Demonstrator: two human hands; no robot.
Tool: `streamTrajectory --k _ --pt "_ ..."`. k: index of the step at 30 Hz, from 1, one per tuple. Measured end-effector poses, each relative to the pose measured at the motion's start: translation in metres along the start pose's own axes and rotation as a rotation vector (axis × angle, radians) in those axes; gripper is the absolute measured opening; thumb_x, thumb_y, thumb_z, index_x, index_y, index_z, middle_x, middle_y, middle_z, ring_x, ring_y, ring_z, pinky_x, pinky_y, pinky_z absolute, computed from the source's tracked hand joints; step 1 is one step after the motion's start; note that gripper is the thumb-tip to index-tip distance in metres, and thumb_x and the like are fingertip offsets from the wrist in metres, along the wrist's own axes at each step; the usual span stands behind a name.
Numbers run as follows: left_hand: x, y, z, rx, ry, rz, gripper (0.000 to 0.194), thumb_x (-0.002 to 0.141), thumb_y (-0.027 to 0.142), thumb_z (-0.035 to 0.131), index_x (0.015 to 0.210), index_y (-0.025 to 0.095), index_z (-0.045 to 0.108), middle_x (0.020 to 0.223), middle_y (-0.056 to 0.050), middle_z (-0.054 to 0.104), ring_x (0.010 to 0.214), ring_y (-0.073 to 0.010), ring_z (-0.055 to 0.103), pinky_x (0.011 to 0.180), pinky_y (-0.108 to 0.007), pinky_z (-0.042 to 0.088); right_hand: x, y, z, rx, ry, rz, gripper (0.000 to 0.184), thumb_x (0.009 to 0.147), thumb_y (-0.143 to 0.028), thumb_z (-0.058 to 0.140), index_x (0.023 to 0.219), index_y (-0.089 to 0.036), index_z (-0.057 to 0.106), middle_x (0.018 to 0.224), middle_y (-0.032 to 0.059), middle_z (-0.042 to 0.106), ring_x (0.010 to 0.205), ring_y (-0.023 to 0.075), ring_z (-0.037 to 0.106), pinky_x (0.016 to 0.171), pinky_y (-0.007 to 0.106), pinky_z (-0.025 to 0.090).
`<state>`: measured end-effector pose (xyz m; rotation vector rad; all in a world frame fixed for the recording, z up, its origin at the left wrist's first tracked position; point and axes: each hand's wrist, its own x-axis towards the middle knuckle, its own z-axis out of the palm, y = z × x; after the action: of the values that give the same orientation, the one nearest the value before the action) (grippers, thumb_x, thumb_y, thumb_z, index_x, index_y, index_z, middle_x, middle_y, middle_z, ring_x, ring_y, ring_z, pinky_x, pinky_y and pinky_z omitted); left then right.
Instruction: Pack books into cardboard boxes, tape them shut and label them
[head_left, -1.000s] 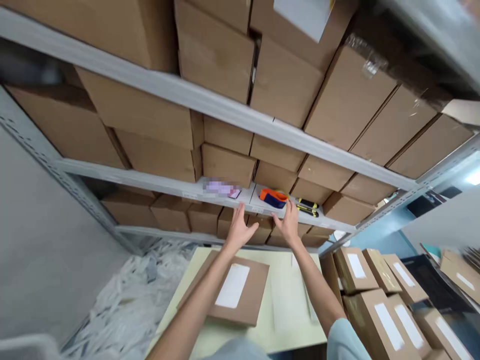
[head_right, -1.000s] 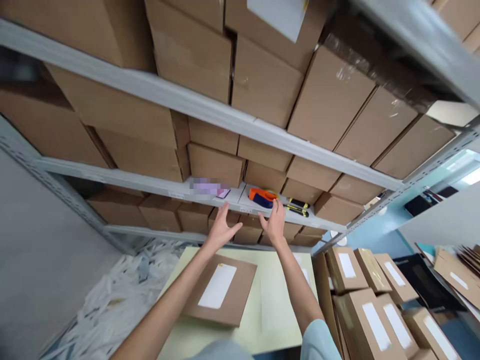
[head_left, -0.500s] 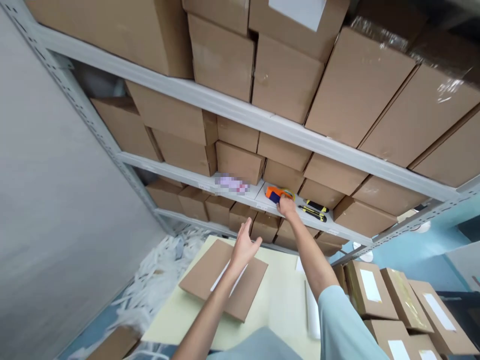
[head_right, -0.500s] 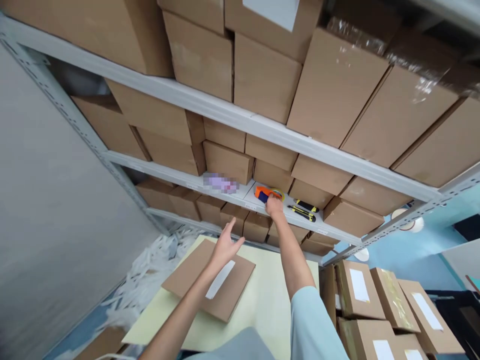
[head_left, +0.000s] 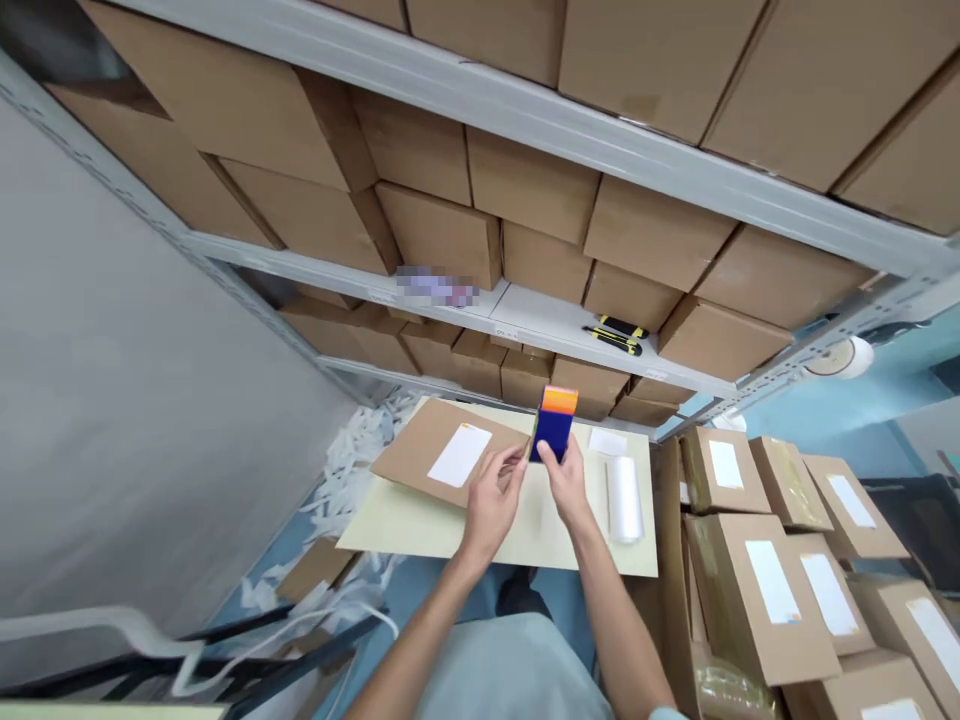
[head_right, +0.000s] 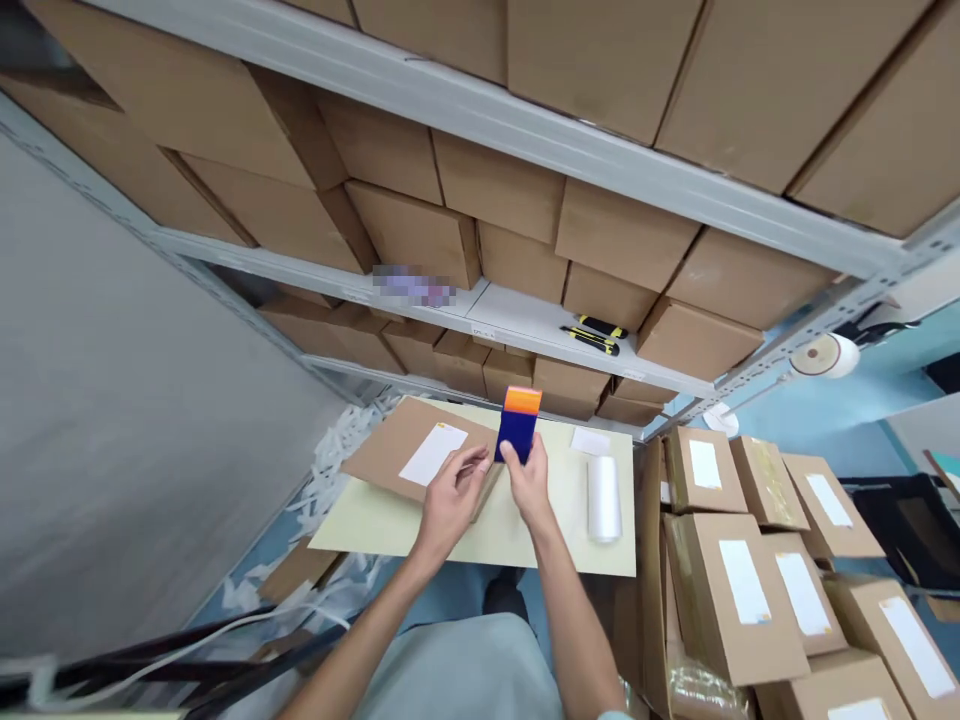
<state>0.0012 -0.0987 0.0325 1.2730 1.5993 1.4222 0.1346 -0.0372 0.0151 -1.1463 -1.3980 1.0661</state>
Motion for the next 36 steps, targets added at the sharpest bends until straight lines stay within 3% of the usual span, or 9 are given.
streamTrajectory --k 3,8,15,18,20,22,26,30,36 --pt "-0.035 0.016 -0.005 0.007 -0.074 0.063 0.031 0.105 0.050 0.064 0.118 0.025 0.077 0.117 -0.010 0.079 0.109 -0.0262 0.080 0.100 -0.042 0.067 -0.065 -0.010 -0.005 0.112 0.059 0.026 0.046 0.106 -0.054 0.067 0.136 -0.020 0.067 0.121 0.0140 0.081 0.109 0.0309 0.080 0.101 0.051 0.068" --pt "-0.106 0.032 -0.030 0.010 -0.074 0.107 0.027 0.106 0.046 0.063 0.118 0.026 0.077 0.119 -0.010 0.079 0.111 -0.0271 0.078 0.103 -0.043 0.065 -0.136 -0.034 -0.006 0.043 0.013 -0.035 0.057 0.109 -0.063 0.058 0.148 -0.022 0.065 0.124 0.0153 0.081 0.120 0.0325 0.079 0.109 0.054 0.066" --pt "-0.200 0.050 -0.070 -0.019 -0.094 0.064 0.024 0.102 0.044 0.064 0.114 0.028 0.078 0.110 -0.007 0.081 0.097 -0.0260 0.078 0.092 -0.040 0.067 -0.218 -0.054 -0.024 -0.022 -0.149 -0.014 0.049 0.106 -0.068 0.063 0.124 -0.023 0.072 0.114 0.0122 0.082 0.104 0.0309 0.079 0.096 0.047 0.069" --pt "-0.225 0.067 -0.092 -0.038 0.017 0.048 0.031 0.102 0.047 0.065 0.122 0.026 0.078 0.118 -0.009 0.080 0.100 -0.0252 0.077 0.091 -0.038 0.066 -0.249 -0.063 -0.038 -0.068 -0.235 -0.049 0.042 0.103 -0.062 0.071 0.120 -0.023 0.071 0.108 0.0090 0.080 0.100 0.0280 0.076 0.092 0.041 0.066" --pt "-0.236 0.081 -0.112 -0.039 0.116 0.048 0.038 0.103 0.050 0.065 0.129 0.024 0.077 0.125 -0.010 0.078 0.104 -0.0247 0.075 0.092 -0.037 0.064 -0.265 -0.070 -0.049 -0.127 -0.322 -0.067 0.038 0.102 -0.059 0.074 0.115 -0.024 0.070 0.104 0.0069 0.078 0.097 0.0263 0.073 0.090 0.038 0.063" --pt "-0.242 0.094 -0.131 -0.015 0.133 0.058 0.043 0.102 0.053 0.066 0.129 0.023 0.078 0.127 -0.010 0.076 0.105 -0.0248 0.074 0.092 -0.037 0.063 -0.276 -0.077 -0.059 -0.204 -0.415 -0.077 0.037 0.101 -0.059 0.076 0.111 -0.024 0.068 0.100 0.0050 0.075 0.091 0.0244 0.070 0.086 0.036 0.061" --pt "-0.246 0.105 -0.154 0.079 -0.027 0.047 0.043 0.097 0.057 0.070 0.119 0.023 0.084 0.123 -0.010 0.078 0.114 -0.0297 0.069 0.097 -0.040 0.062 -0.285 -0.087 -0.078 -0.341 -0.545 -0.086 0.041 0.100 -0.062 0.076 0.111 -0.024 0.064 0.094 0.0021 0.071 0.083 0.0216 0.063 0.079 0.033 0.056" --pt "-0.247 0.097 -0.151 0.093 -0.136 0.007 0.037 0.096 0.056 0.070 0.108 0.025 0.087 0.113 -0.009 0.080 0.108 -0.0299 0.069 0.098 -0.041 0.061 -0.286 -0.088 -0.093 -0.450 -0.612 -0.069 0.041 0.099 -0.062 0.077 0.110 -0.025 0.063 0.092 0.0005 0.070 0.082 0.0205 0.061 0.077 0.031 0.054" --pt "-0.236 0.076 -0.126 0.037 -0.220 -0.084 0.039 0.094 0.057 0.071 0.104 0.024 0.087 0.098 -0.006 0.080 0.081 -0.0218 0.066 0.073 -0.030 0.054 -0.269 -0.076 -0.116 -0.524 -0.671 -0.066 0.041 0.097 -0.063 0.078 0.105 -0.026 0.062 0.089 -0.0010 0.069 0.076 0.0185 0.058 0.071 0.028 0.049"
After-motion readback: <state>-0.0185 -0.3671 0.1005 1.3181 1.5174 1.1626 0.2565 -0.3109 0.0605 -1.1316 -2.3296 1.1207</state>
